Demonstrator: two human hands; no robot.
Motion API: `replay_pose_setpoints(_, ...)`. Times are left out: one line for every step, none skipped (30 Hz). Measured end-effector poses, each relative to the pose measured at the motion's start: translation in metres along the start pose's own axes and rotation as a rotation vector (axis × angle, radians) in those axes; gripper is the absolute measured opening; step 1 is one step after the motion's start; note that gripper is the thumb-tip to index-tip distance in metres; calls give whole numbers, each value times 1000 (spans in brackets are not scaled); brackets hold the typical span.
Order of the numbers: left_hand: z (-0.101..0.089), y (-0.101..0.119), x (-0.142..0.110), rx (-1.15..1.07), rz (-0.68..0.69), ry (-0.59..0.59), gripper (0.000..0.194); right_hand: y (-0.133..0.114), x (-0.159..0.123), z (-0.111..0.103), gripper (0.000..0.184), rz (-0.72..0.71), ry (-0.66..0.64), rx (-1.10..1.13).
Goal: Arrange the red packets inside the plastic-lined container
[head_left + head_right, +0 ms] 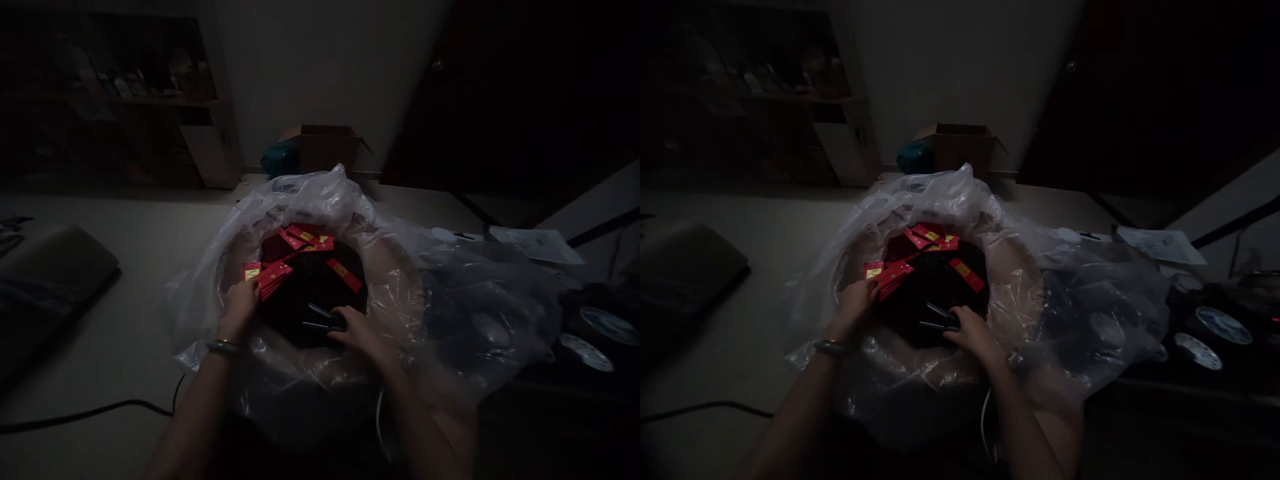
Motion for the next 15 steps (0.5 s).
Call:
replay_pose_setpoints(0, 0, 0, -10, 9, 4, 31, 1, 0, 0, 45, -4, 5, 6)
replay_pose_setpoints(0, -1, 0, -27, 13, 8, 31, 2, 0, 1, 44, -6, 11, 12)
replay_pose_setpoints(0, 0, 0, -42, 18, 8, 31, 3, 0, 1, 44, -7, 17, 18)
replay_pose_setpoints(1, 1, 0, -50, 30, -4, 31, 3, 0, 1, 44, -10, 22, 25)
replay_pose_setpoints(3, 1, 1, -55, 38, -24, 30, 4, 0, 0, 44, -11, 27, 30)
replay_pose_setpoints(5, 2, 1, -59, 41, -45, 29, 4, 0, 0, 44, -11, 31, 32)
replay_pose_setpoints(6, 2, 1, -62, 40, -61, 27, 4, 0, -1, 45, -9, 37, 30)
replay_pose_setpoints(7, 2, 0, -65, 33, -69, 27, 5, 1, -3, 46, -6, 45, 26)
replay_pose_setpoints(7, 2, -1, -69, 27, -70, 27, 6, 1, -4, 47, -1, 53, 22)
replay_pose_setpoints(8, 3, -2, -75, 32, -70, 27, 6, 1, -6, 47, 4, 62, 20)
replay_pose_setpoints(8, 4, -5, -81, 47, -70, 27, 7, 1, -8, 47, 8, 70, 20)
replay_pose_setpoints(9, 7, -8, -87, 68, -74, 27, 8, 1, -9, 46, 8, 75, 21)
replay_pose_setpoints(10, 9, -11, -93, 89, -82, 27, 8, 2, -10, 46, 6, 79, 20)
replay_pose_setpoints(11, 11, -14, -101, 110, -86, 27, 8, 2, -11, 46, 3, 82, 18)
replay_pose_setpoints(12, 12, -17, -110, 129, -89, 27, 8, 2, -12, 46, 4, 85, 10)
Point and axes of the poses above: each hand's wrist, its own x-axis towards the middle knuckle, its own z-axis out of the palm, y = z × x, the point moved 8 cm from there along x, towards the middle knuckle, and after that the axes turned 1 degree about x, right-handed, at the moved point
